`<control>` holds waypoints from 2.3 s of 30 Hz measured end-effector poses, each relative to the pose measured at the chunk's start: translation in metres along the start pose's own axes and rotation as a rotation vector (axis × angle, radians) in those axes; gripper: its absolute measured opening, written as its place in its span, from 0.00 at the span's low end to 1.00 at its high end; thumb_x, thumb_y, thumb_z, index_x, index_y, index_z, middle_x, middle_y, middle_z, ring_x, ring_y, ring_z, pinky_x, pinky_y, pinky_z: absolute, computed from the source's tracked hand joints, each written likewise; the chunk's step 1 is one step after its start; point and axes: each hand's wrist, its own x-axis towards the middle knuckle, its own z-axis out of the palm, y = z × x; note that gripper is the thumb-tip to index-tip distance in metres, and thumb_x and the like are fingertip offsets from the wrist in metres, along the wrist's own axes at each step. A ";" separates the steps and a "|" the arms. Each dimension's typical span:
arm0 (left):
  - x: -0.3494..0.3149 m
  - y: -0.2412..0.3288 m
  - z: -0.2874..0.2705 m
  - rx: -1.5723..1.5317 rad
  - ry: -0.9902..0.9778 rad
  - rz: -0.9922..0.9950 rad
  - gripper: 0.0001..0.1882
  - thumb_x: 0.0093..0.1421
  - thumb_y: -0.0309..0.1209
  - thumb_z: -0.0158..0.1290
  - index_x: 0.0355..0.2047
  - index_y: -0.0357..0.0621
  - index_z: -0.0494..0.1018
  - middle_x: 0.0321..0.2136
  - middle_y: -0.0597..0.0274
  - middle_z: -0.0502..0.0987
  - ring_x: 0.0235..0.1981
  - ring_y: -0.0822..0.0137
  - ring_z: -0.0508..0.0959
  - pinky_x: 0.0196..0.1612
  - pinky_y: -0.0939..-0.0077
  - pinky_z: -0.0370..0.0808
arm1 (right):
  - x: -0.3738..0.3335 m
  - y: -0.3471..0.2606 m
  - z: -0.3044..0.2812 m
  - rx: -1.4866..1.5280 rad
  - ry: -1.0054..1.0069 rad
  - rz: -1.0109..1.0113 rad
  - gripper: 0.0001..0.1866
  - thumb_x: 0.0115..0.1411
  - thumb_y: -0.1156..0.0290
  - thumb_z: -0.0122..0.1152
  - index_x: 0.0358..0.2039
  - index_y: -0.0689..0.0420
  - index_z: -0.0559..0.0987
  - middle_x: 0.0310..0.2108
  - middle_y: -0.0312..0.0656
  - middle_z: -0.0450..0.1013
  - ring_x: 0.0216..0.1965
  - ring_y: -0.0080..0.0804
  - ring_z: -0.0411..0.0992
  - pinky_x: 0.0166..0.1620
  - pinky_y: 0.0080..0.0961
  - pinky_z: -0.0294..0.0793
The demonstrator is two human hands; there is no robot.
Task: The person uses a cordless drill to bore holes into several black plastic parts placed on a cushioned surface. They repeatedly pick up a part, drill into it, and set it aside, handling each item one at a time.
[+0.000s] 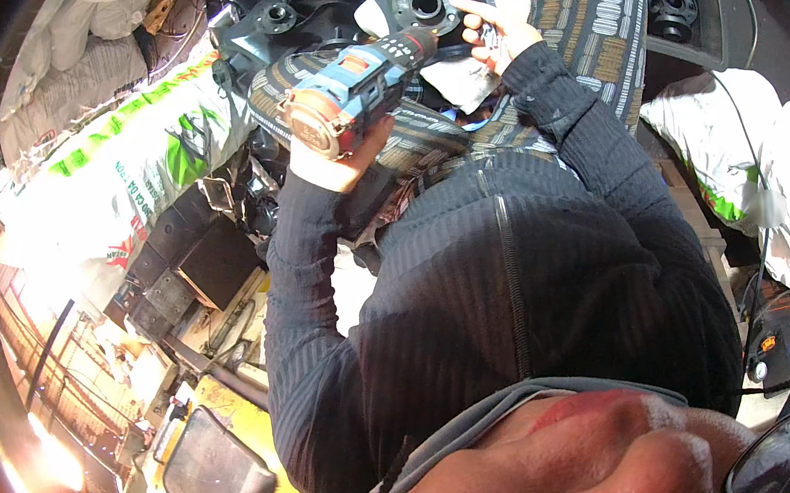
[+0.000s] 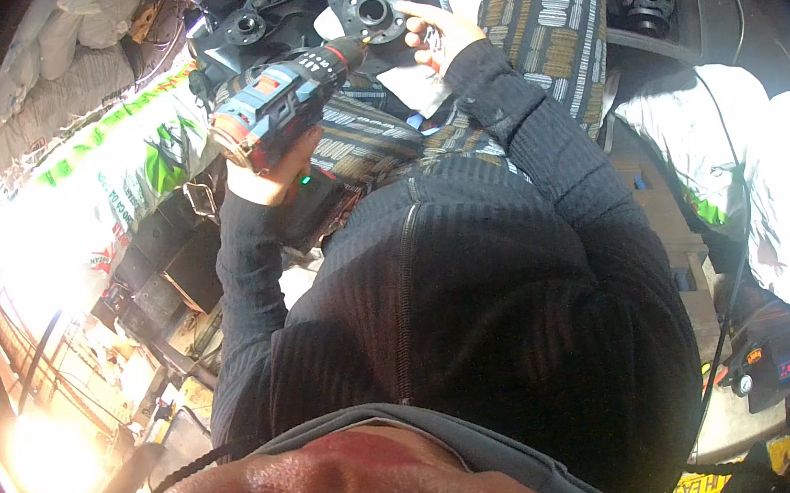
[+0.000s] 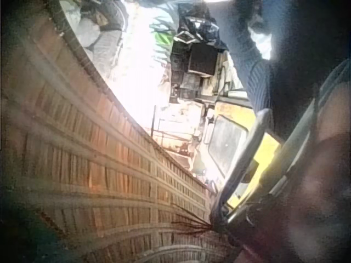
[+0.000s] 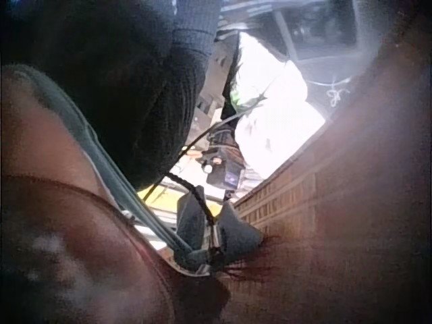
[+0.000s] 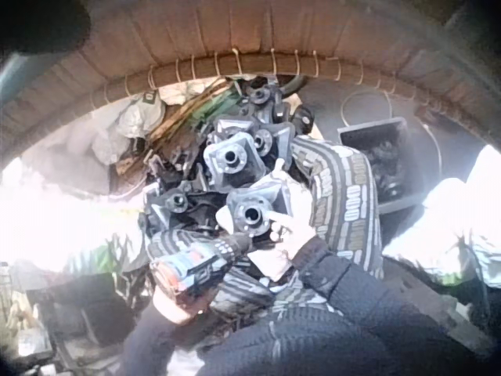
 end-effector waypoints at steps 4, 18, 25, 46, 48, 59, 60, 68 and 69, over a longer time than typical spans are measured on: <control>-0.002 0.002 0.011 0.060 0.039 0.126 0.22 0.46 0.35 0.60 0.42 0.43 0.70 0.38 0.57 0.75 0.39 0.57 0.75 0.43 0.66 0.71 | 0.001 0.007 0.002 0.142 -0.089 0.052 0.14 0.59 0.70 0.50 0.46 0.56 0.71 0.39 0.40 0.72 0.41 0.30 0.71 0.33 0.19 0.71; 0.009 -0.006 0.024 0.226 -0.067 0.115 0.28 0.47 0.38 0.59 0.47 0.41 0.65 0.42 0.55 0.72 0.45 0.60 0.72 0.50 0.67 0.65 | 0.007 0.014 0.000 0.346 -0.060 0.122 0.10 0.57 0.73 0.55 0.39 0.56 0.71 0.43 0.46 0.72 0.41 0.32 0.73 0.41 0.28 0.75; 0.016 -0.020 0.029 0.357 -0.047 0.179 0.25 0.47 0.35 0.58 0.46 0.41 0.67 0.40 0.54 0.73 0.43 0.56 0.74 0.47 0.63 0.68 | 0.012 0.012 0.001 0.398 -0.037 0.219 0.10 0.58 0.70 0.54 0.40 0.59 0.72 0.41 0.46 0.73 0.36 0.29 0.73 0.38 0.25 0.75; 0.038 -0.011 0.017 0.249 -0.051 0.203 0.27 0.45 0.34 0.60 0.46 0.42 0.67 0.39 0.56 0.74 0.41 0.61 0.75 0.45 0.69 0.70 | 0.011 0.010 0.016 0.241 -0.060 0.109 0.07 0.60 0.68 0.49 0.36 0.55 0.71 0.44 0.46 0.71 0.41 0.36 0.72 0.43 0.31 0.76; 0.040 -0.012 0.008 0.613 -0.115 0.262 0.24 0.47 0.37 0.57 0.44 0.41 0.69 0.37 0.56 0.75 0.41 0.58 0.75 0.46 0.63 0.70 | 0.014 0.006 0.014 0.254 -0.076 0.156 0.06 0.61 0.68 0.47 0.36 0.55 0.71 0.44 0.47 0.71 0.42 0.37 0.72 0.43 0.33 0.76; 0.027 -0.016 0.002 0.330 -0.068 0.205 0.22 0.48 0.34 0.58 0.43 0.43 0.69 0.39 0.57 0.74 0.41 0.58 0.74 0.43 0.64 0.71 | 0.006 0.007 0.021 0.132 -0.013 0.079 0.11 0.62 0.66 0.46 0.41 0.57 0.70 0.42 0.45 0.72 0.38 0.34 0.73 0.41 0.32 0.76; 0.026 -0.016 0.001 0.342 -0.080 0.179 0.22 0.48 0.35 0.58 0.44 0.43 0.69 0.40 0.57 0.74 0.42 0.57 0.74 0.44 0.64 0.70 | 0.005 0.006 0.021 0.106 0.006 0.093 0.12 0.62 0.66 0.46 0.42 0.57 0.70 0.42 0.45 0.72 0.38 0.34 0.73 0.41 0.31 0.76; 0.025 -0.016 -0.007 0.557 -0.205 0.212 0.31 0.41 0.39 0.62 0.45 0.40 0.67 0.43 0.50 0.72 0.44 0.59 0.73 0.48 0.68 0.68 | 0.007 0.011 0.019 -0.081 -0.013 0.067 0.16 0.62 0.64 0.43 0.50 0.52 0.67 0.42 0.45 0.72 0.39 0.35 0.72 0.38 0.30 0.76; 0.028 -0.017 -0.006 0.620 -0.209 0.208 0.31 0.41 0.39 0.62 0.45 0.40 0.67 0.43 0.50 0.71 0.44 0.59 0.73 0.49 0.68 0.68 | 0.008 0.011 0.016 -0.061 0.019 0.075 0.17 0.62 0.64 0.43 0.51 0.51 0.66 0.42 0.46 0.72 0.39 0.35 0.72 0.37 0.30 0.76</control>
